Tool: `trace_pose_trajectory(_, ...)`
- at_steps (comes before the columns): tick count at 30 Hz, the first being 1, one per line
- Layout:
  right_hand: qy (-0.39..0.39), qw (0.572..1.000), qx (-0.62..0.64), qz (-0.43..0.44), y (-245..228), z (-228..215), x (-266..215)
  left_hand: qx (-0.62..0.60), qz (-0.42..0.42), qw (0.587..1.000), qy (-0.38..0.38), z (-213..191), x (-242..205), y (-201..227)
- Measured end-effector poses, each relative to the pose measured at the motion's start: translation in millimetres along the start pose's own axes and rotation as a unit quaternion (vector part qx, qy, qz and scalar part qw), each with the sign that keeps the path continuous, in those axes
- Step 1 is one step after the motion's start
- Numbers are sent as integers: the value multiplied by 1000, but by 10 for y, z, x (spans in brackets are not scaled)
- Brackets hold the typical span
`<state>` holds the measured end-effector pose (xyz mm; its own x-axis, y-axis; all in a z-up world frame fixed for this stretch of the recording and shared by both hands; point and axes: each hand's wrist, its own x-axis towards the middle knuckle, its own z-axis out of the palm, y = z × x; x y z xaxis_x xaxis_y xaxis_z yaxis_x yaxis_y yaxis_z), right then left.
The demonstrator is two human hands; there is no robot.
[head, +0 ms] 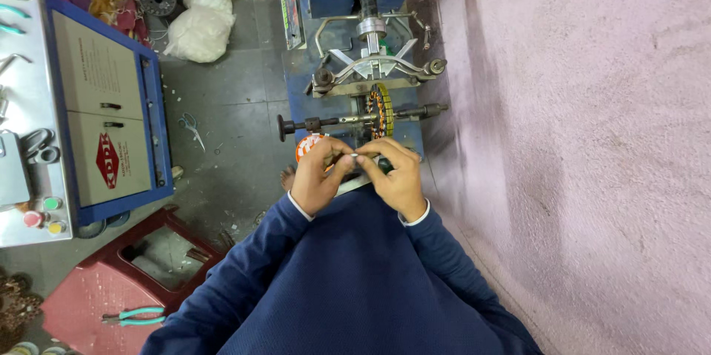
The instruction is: The person inserts small white insulating pieces into slots on a rotating cylindrical stator core mounted on a bench machine. They use a green-handled screwdriver to push and adjust the pieces into place while rotating the core with their left hand. The task continues repeatedly across the video.
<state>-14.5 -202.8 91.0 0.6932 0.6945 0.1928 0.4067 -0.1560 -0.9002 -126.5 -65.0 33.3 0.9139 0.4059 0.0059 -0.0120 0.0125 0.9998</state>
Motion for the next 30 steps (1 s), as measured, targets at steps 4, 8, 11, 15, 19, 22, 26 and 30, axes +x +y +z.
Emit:
trace_pose_trajectory(4,22,1000,-2,-15,-2,-61,17,-36,4,999,9,105,101,116)
trace_pose_trajectory(8,23,998,-23,-54,6,-105,6,87,94,992,15,148,107,193)
trace_pose_trajectory(11,7,1000,-8,-8,46,-105,-27,134,106,985,10,203,121,186)
trace_pose_trajectory(15,12,999,-24,26,99,-81,-86,117,30,993,-3,300,122,158)
trace_pose_trajectory(19,30,991,86,94,199,-153,-76,12,-3,1000,5,336,177,148)
trace_pose_trajectory(22,22,977,161,139,277,-245,-116,-50,26,998,-31,334,198,151)
trace_pose_trajectory(26,6,961,192,198,349,-353,-161,-65,17,997,-42,375,233,162)
trace_pose_trajectory(30,14,989,135,60,341,-443,-123,19,32,999,-34,388,285,212)
